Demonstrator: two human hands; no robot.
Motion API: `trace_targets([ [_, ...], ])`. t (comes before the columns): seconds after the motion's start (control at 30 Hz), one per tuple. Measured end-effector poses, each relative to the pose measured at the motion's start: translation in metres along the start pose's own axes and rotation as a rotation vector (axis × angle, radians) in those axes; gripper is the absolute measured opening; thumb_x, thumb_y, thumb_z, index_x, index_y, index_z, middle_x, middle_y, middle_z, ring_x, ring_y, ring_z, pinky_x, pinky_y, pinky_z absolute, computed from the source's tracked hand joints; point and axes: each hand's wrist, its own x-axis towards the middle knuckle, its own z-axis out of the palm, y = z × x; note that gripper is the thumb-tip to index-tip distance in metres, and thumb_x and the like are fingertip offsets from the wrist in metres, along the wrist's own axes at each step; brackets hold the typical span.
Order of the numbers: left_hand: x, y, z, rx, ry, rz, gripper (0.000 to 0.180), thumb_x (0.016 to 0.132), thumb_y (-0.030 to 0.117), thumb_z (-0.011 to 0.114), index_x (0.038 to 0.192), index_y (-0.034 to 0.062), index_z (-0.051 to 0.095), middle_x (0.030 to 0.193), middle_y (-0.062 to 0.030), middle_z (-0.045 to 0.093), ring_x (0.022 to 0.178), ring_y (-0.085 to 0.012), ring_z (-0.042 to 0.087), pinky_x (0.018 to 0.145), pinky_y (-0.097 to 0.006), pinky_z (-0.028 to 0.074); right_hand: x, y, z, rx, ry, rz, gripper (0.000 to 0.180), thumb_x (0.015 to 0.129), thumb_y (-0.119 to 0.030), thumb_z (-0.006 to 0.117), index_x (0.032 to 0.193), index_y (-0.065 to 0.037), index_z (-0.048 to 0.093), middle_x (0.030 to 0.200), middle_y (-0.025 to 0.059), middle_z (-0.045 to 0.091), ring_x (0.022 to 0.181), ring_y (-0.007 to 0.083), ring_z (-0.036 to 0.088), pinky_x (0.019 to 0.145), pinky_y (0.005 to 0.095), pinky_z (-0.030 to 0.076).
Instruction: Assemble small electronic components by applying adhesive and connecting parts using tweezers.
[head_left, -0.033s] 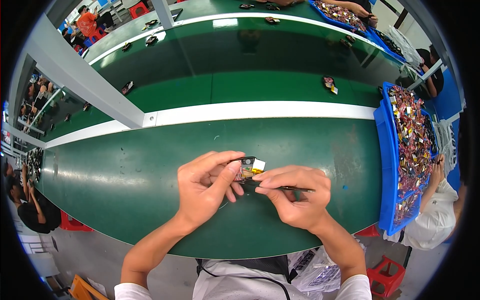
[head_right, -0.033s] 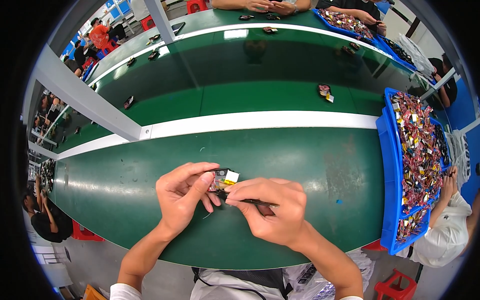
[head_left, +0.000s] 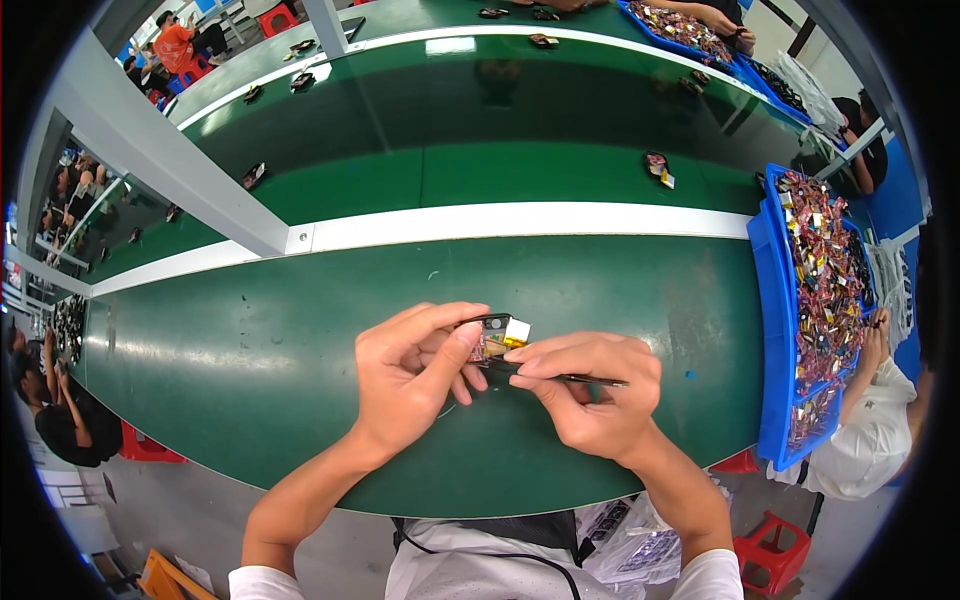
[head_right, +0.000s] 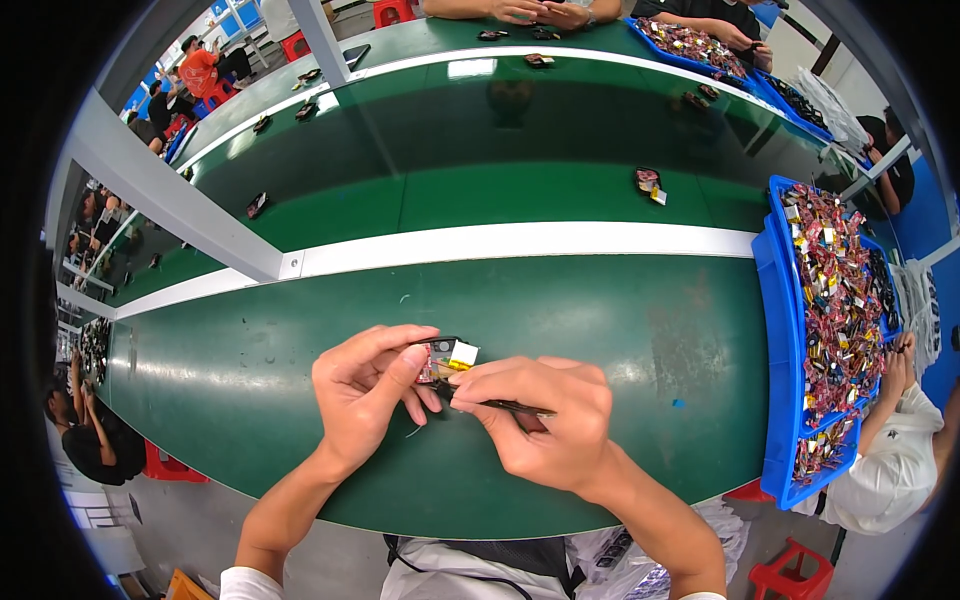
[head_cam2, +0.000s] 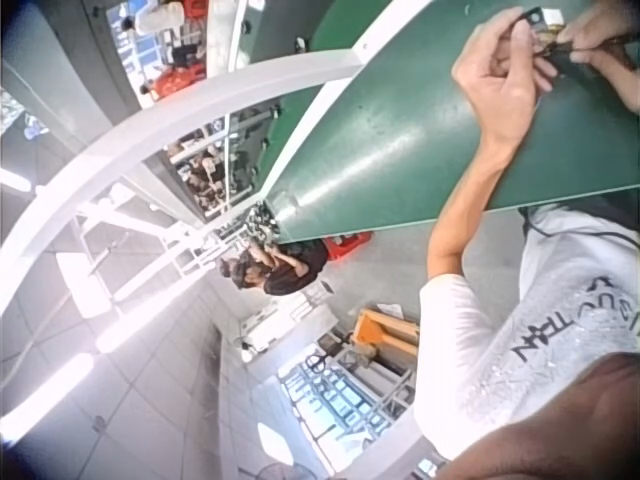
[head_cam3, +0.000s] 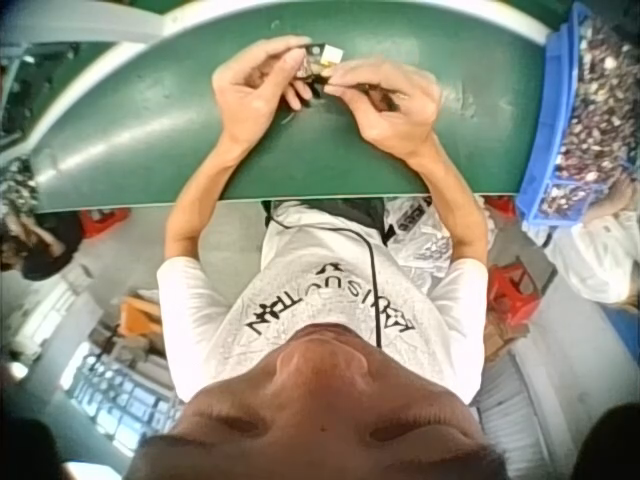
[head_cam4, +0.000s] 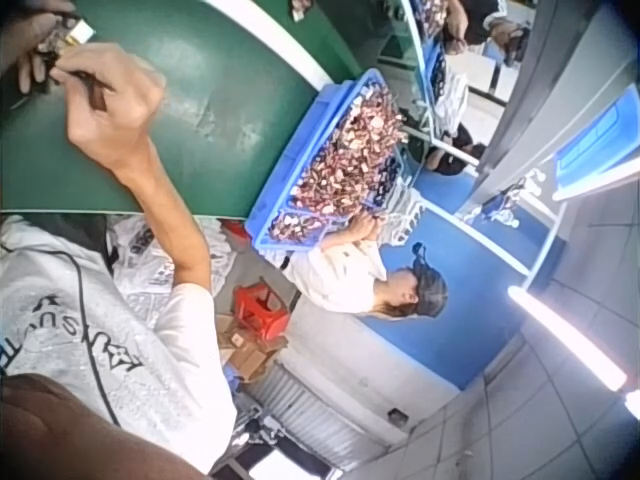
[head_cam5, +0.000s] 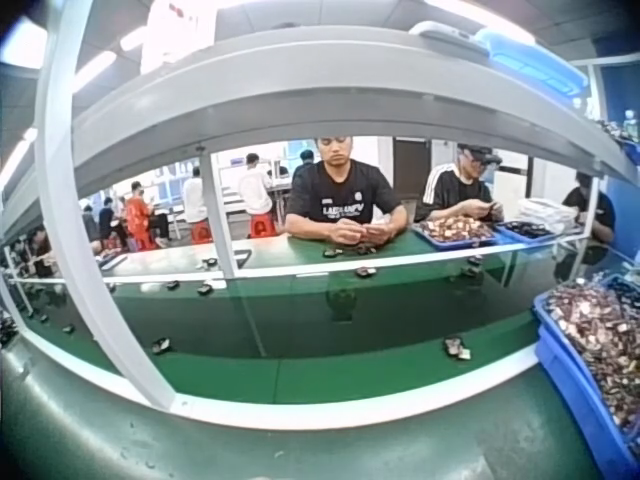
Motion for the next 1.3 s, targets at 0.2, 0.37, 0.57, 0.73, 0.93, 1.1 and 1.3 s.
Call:
trace_targets([
  [0.2, -0.001, 0.001, 0.002, 0.024, 0.008, -0.015, 0.019, 0.098, 0.000, 0.064, 0.114, -0.0082, 0.070, 0.086, -0.0116, 0.068, 0.064, -0.0160, 0.070, 0.047, -0.024, 0.054, 0.000, -0.006, -0.007, -0.139, -0.110, -0.012, 0.019, 0.069, 0.009, 0.077, 0.081, -0.004, 0.074, 0.079, 0.0078, 0.077, 0.065, 0.0177, 0.075, 0.054, 0.0241, 0.052],
  [0.37, -0.001, 0.000, 0.003, 0.040, 0.001, -0.014, 0.020, 0.098, 0.001, 0.064, 0.115, -0.0078, 0.070, 0.085, -0.0112, 0.068, 0.064, -0.0160, 0.070, 0.046, -0.024, 0.054, 0.003, -0.010, -0.008, -0.076, -0.087, 0.047, 0.019, 0.068, 0.010, 0.076, 0.080, -0.004, 0.074, 0.080, 0.0080, 0.078, 0.064, 0.0172, 0.074, 0.053, 0.0241, 0.052],
  [0.57, 0.000, 0.000, 0.005, 0.033, -0.022, -0.079, 0.023, 0.094, -0.002, 0.068, 0.116, -0.0083, 0.068, 0.084, -0.0120, 0.069, 0.065, -0.0155, 0.071, 0.045, -0.023, 0.052, -0.001, -0.003, -0.006, -0.122, -0.086, -0.032, 0.021, 0.065, 0.010, 0.077, 0.079, -0.005, 0.074, 0.080, 0.0066, 0.077, 0.061, 0.0162, 0.072, 0.049, 0.0233, 0.046],
  [0.73, 0.002, 0.001, 0.012, 0.073, 0.028, -0.130, 0.021, 0.092, -0.004, 0.069, 0.113, -0.0089, 0.067, 0.081, -0.0120, 0.071, 0.062, -0.0124, 0.069, 0.045, -0.022, 0.051, -0.003, -0.001, -0.006, -0.200, -0.095, -0.112, 0.024, 0.064, 0.009, 0.077, 0.081, -0.007, 0.074, 0.082, 0.0051, 0.077, 0.055, 0.0145, 0.067, 0.046, 0.0243, 0.040],
  [0.93, 0.030, -0.006, 0.006, 0.130, 0.069, -0.088, 0.017, 0.095, -0.002, 0.066, 0.110, -0.0090, 0.065, 0.083, -0.0130, 0.071, 0.057, -0.0125, 0.066, 0.047, -0.026, 0.053, 0.003, -0.001, -0.010, -0.307, -0.063, -0.153, 0.020, 0.070, 0.007, 0.082, 0.082, -0.007, 0.075, 0.085, 0.0075, 0.079, 0.058, 0.0128, 0.070, 0.046, 0.0213, 0.039],
  [1.1, 0.141, -0.033, -0.058, 0.332, 0.394, -0.034, 0.022, 0.096, 0.007, 0.064, 0.113, -0.0073, 0.065, 0.086, -0.0115, 0.070, 0.058, -0.0165, 0.068, 0.049, -0.027, 0.054, 0.005, 0.000, -0.008, -0.217, 0.128, -0.085, 0.021, 0.070, 0.004, 0.082, 0.085, -0.008, 0.074, 0.087, 0.0033, 0.077, 0.053, 0.0132, 0.063, 0.045, 0.0254, 0.037],
  [1.3, 0.201, -0.034, -0.086, 1.411, 0.614, 0.073, 0.030, 0.092, 0.021, 0.067, 0.114, 0.0008, 0.068, 0.117, -0.0251, 0.062, 0.100, -0.0451, 0.069, 0.083, -0.053, 0.056, -0.005, 0.013, -0.005, -0.338, 0.067, -0.221, 0.025, 0.068, 0.002, 0.080, 0.089, -0.010, 0.072, 0.095, -0.0002, 0.076, 0.046, 0.0146, 0.050, 0.045, 0.0278, 0.040],
])
